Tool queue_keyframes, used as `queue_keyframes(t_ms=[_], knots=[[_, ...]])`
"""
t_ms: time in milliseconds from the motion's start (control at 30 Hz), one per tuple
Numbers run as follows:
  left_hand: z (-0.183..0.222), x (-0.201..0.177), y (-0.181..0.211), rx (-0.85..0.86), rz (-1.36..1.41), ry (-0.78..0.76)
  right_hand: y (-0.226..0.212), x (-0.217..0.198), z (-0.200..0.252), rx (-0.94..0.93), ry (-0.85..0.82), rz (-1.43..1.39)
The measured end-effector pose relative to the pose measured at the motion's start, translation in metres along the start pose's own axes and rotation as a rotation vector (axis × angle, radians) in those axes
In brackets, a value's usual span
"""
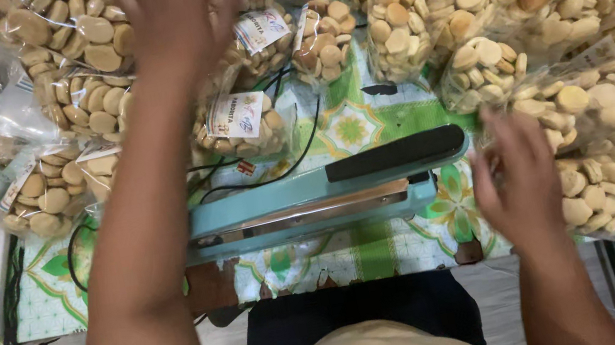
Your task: The person seals plastic bags filled with cookies by hand and using a heat sealer.
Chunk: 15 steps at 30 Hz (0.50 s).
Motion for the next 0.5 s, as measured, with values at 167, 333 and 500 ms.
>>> queue_keyframes(t_ms=[167, 333, 500], knots=[[0.075, -0.108, 0.089, 0.207, 0.483, 0.017, -0.015, 0.029, -0.106, -0.210, -0.032, 0.001], [0.095, -0.149, 0.124, 0.336, 0.576, -0.002, 0.037, 0.119, -0.172, 0.031, -0.327, 0.210], [0.109, -0.069, 0.112, 0.128, 0.718, -0.628, 0.031, 0.113, -0.182, -0.039, -0.248, 0.179]])
Point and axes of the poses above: each hand's wrist, its own z-axis away from the middle knuckle, its own x-axis out of the palm, y = z × x, the point moved 7 cm from there along -z, towards the middle knuckle, and after that the axes turned 4 degrees about y, right-handed, at the moved point
